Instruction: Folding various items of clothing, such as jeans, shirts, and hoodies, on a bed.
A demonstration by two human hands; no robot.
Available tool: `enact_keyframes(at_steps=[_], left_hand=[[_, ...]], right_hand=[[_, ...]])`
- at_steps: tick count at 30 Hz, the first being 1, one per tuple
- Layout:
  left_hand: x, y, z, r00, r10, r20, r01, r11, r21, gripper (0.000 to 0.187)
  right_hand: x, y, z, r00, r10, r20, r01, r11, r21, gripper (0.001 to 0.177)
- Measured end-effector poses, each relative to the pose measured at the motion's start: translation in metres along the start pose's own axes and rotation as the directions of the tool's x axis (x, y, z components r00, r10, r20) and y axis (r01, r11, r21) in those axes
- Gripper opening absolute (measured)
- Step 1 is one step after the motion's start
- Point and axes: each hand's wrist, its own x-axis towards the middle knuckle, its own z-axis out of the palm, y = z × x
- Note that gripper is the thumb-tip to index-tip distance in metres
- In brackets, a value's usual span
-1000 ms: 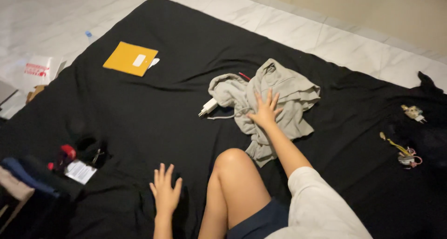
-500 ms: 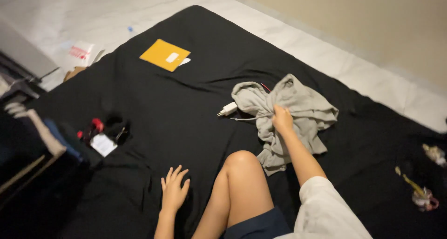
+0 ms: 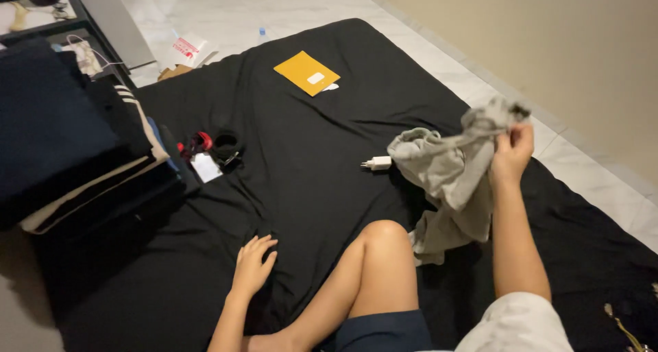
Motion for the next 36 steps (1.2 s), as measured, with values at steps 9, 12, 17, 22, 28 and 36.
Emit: enact_keyframes(at_steps=[9,12,17,22,28,36], left_hand=[[0.024,0.03,-0.07,0.966,-0.237,-0.107,0.053,0.58,-0.813,0.054],[-0.002,0.032,-0.112,0.911,-0.403,0.087,0.15,0.126,-0.981,0.064],[-0.064,-0.101,-0.052,0.703,-0.666,0.251,0.272,-0.073,-0.959,0.067],[-0.11,-0.108,-0.036,0.666,-0.712,0.22,0.172,-0.14,-0.975,0.066],[-0.091,-0.057,-0.03,0.695,-0.675,0.249,0.284,-0.061,-0.957,0.071],[-0.055,-0.034,-0.067,0.732,-0.681,0.009,-0.052,-0.068,-0.996,0.066]], right_hand=[[-0.092,-0.2,0.188,0.719,-0.119,0.685,-0.237,0.884,0.403,0.018],[-0.19,-0.237,0.239,0.268,-0.05,0.962,-0.364,0.92,0.149,0.024],[-0.305,-0.251,0.276,-0.152,-0.533,0.833,-0.201,0.841,0.502,0.019],[-0.332,-0.161,0.288,-0.21,-0.441,0.872,0.135,0.871,0.473,0.048],[-0.296,-0.108,0.273,-0.089,0.254,0.963,0.56,0.813,-0.162,0.107],[-0.27,-0.062,0.276,0.3,-0.073,0.951,0.185,0.983,0.017,0.064]])
